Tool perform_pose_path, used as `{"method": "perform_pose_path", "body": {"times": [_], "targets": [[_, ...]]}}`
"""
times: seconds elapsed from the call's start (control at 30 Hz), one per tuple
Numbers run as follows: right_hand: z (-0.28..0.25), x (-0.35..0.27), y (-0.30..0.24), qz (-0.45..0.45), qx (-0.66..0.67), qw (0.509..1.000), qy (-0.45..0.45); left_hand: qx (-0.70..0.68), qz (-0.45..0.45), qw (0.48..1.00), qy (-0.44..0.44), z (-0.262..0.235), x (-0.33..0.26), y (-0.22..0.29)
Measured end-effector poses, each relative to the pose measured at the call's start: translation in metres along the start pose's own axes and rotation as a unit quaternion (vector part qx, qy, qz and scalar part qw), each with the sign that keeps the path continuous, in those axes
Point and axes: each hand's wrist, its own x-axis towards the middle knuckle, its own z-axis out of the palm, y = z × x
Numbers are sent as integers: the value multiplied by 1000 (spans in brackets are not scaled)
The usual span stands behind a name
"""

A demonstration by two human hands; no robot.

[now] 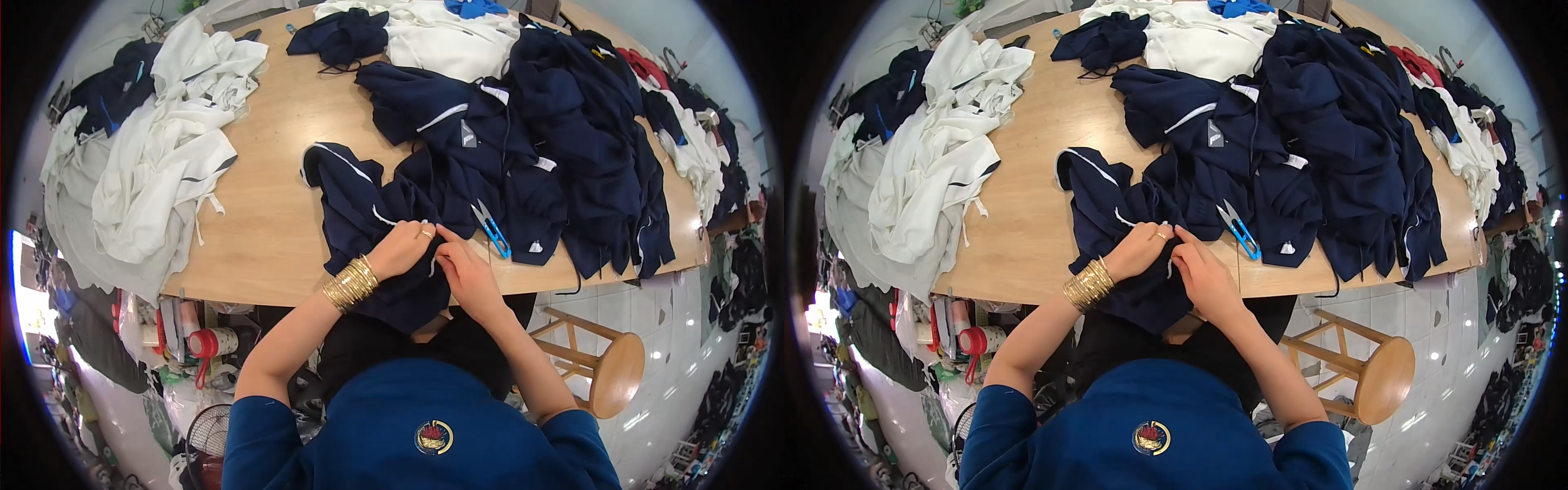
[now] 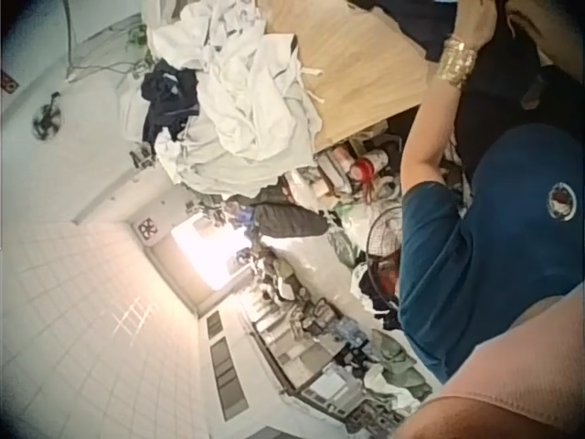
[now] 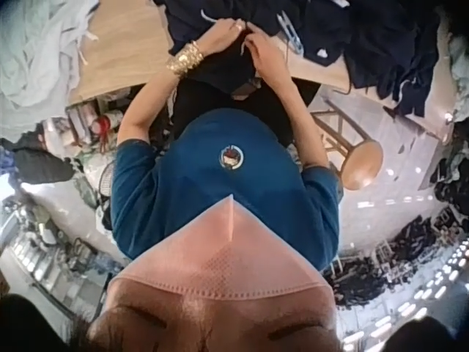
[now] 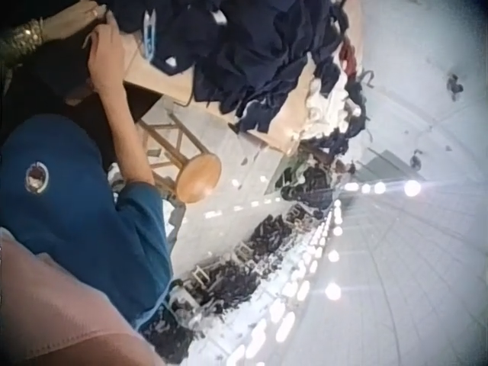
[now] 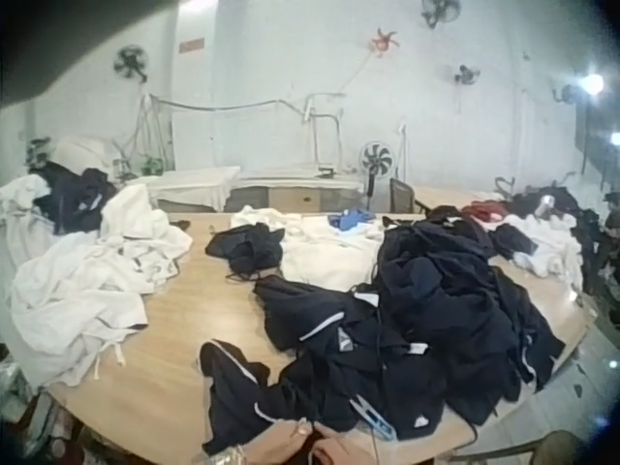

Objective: Trimming excess threads from navy blue athletic garments using thread snips and sorting them on a table.

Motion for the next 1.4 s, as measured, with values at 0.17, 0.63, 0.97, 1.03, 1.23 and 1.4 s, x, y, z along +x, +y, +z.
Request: {"method": "perform_pose_path", "body": {"times": [0.17, 0.63, 0.97, 1.03, 1.23, 1.4], "targets": [[3, -4, 12, 3, -74, 997, -24, -133, -99, 977, -133, -30, 1, 10], [-9, 15, -41, -132, 12, 977, -167, -86, -38, 989, -117, -40, -21, 20], [24, 12, -6, 29, 45, 997, -56, -120, -161, 946, -254, -77, -12, 20], [20, 11, -6, -21, 13, 999, -37, -30, -106, 965, -239, -83, 1, 32], [18, 23, -8, -39, -33, 998, -48, 141, -27, 964, -223, -94, 14, 25], [15, 19, -15, -33, -38, 997, -54, 219, 34, 971, -86, -122, 14, 53]]}}
